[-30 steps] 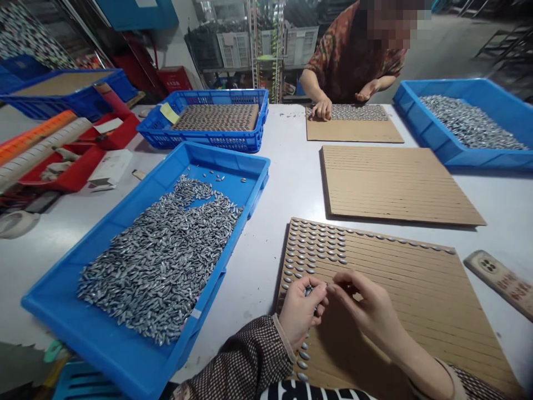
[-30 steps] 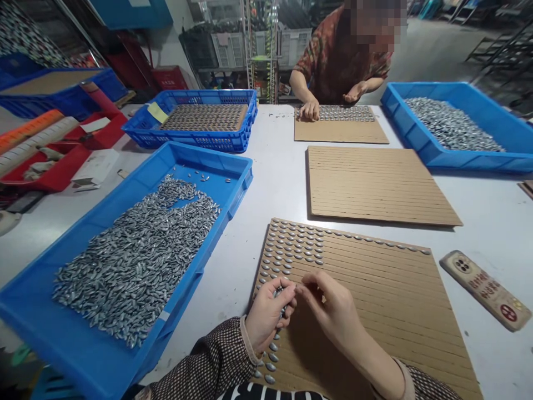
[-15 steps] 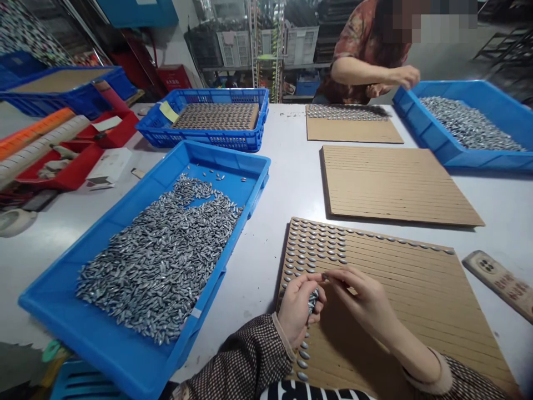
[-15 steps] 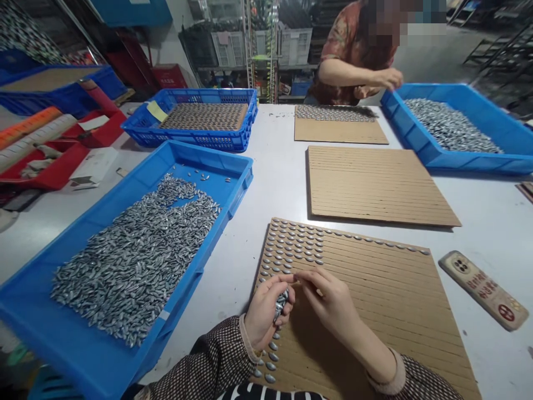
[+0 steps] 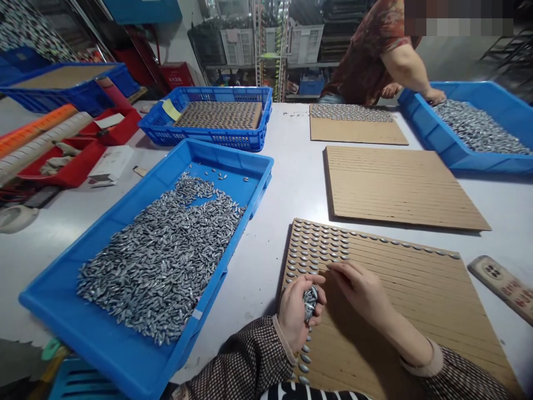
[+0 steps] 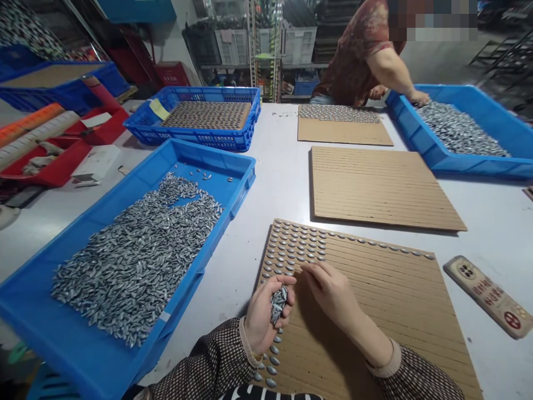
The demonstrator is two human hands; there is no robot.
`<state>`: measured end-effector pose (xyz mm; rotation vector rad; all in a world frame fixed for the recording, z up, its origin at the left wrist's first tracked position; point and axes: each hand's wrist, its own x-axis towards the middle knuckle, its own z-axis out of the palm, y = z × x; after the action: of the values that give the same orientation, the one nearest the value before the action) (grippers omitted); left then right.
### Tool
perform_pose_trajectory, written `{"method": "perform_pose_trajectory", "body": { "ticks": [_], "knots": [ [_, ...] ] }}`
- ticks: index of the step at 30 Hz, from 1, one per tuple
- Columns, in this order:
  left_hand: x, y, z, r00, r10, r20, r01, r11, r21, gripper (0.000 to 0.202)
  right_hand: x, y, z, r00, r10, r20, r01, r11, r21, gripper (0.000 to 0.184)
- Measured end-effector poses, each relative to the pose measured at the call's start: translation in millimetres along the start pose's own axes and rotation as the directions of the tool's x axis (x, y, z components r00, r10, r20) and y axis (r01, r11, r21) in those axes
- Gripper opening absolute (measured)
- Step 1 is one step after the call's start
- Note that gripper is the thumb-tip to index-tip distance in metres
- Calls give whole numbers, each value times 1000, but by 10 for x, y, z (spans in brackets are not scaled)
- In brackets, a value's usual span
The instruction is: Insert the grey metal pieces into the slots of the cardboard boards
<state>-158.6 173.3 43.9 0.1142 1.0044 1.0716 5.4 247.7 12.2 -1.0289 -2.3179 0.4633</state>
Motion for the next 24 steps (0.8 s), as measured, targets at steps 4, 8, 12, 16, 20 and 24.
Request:
{"method": "perform_pose_trajectory", "body": {
  "ticks": [4,8,12,16,20,24],
  "knots": [
    [6,-6,3,1000,3,-15,-3,999,40,21,32,82,115,992,-38,123,59,983,-173,23],
    [14,-25,7,1000,11,-19,-9,996,89,23,70,46,87,978,-46,205,111,942,-316,20],
    [27,-52,-15,999,4,36,-8,994,108,28,94,11,54,972,-37,232,126,916,-380,16],
    [29,-56,-25,999,-5,49,0,995,104,31,98,-19,69,975,-27,219,114,911,-397,15],
    [18,-18,1,1000,-8,22,5,994,109,29,112,-52,84,973,18,232,83,905,-417,15],
    [10,1,14,1000,10,-12,-8,991,132,32,136,-85,46,983,55,175,2,950,-312,18]
  ]
}}
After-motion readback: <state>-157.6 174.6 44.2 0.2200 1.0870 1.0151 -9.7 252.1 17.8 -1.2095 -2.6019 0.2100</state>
